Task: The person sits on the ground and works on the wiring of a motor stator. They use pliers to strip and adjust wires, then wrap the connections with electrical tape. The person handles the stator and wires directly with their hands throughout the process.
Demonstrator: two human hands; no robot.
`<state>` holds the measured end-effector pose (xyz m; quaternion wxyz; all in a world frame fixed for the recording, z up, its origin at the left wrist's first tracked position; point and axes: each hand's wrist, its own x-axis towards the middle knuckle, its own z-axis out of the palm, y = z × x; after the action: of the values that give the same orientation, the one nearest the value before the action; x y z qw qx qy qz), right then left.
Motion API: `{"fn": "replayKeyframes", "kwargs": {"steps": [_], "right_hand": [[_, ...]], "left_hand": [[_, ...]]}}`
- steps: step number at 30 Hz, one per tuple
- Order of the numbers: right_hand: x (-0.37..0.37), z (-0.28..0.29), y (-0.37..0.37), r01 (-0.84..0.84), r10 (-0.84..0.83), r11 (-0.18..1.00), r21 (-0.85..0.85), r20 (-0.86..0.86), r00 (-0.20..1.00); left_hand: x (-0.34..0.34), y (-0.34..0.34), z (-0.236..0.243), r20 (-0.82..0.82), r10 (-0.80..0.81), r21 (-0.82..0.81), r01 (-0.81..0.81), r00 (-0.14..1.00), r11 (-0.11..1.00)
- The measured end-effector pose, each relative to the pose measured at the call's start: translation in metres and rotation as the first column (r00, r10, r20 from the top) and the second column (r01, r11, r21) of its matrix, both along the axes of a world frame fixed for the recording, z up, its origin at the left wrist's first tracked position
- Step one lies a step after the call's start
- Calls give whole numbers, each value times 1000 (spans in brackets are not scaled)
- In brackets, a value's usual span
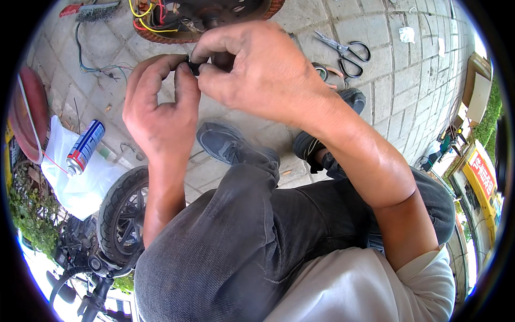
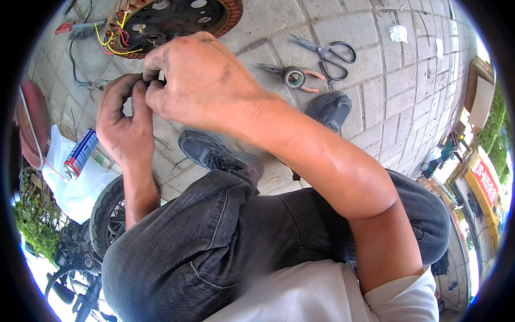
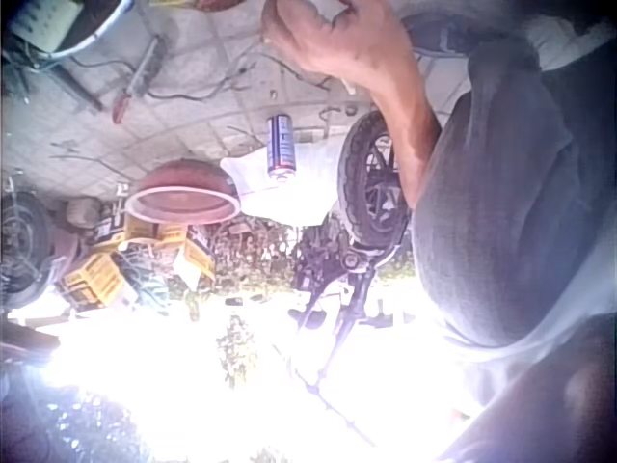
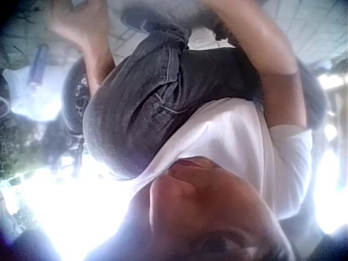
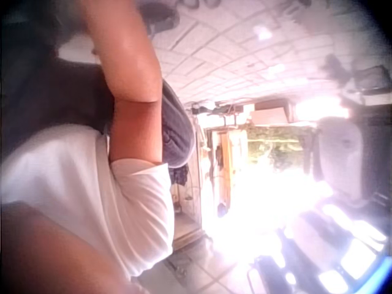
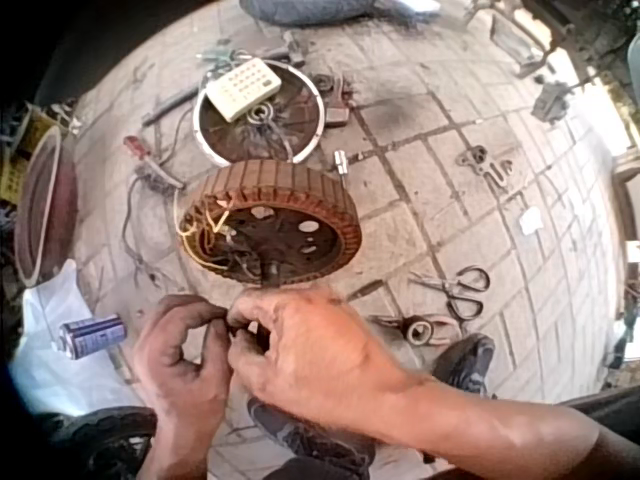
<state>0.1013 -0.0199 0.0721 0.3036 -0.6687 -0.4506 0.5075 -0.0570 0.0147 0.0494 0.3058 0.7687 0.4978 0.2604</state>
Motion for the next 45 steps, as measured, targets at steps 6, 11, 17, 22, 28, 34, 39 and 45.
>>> {"fn": "replayKeyframes", "kwargs": {"steps": [6,11,17,22,28,34,39,45], "right_hand": [[9,-2,4,-148,147,989,18,22,989],[12,-4,6,-151,149,988,-24,-78,986],[15,-5,7,-108,88,990,-90,-204,975],[23,-6,12,-161,119,979,-127,-290,950],[33,-23,8,-26,-171,963,-269,-683,710],[10,-22,5,102,-341,923,-371,-668,662],[8,-24,6,131,-353,919,-372,-627,694],[6,-29,7,168,-331,932,-320,-569,753]], "left_hand": [[-2,2,0,30,-51,-102,54,998,993],[-8,0,-6,164,-12,-240,52,986,969],[-12,6,-6,304,-19,-335,126,952,934],[-24,15,-1,396,-3,-595,260,918,761],[-22,13,-6,458,365,-786,176,811,593],[-18,9,-17,396,280,-634,40,875,773],[-15,9,-17,337,151,-550,64,929,833],[-13,7,-9,211,29,-475,76,977,876]]}}
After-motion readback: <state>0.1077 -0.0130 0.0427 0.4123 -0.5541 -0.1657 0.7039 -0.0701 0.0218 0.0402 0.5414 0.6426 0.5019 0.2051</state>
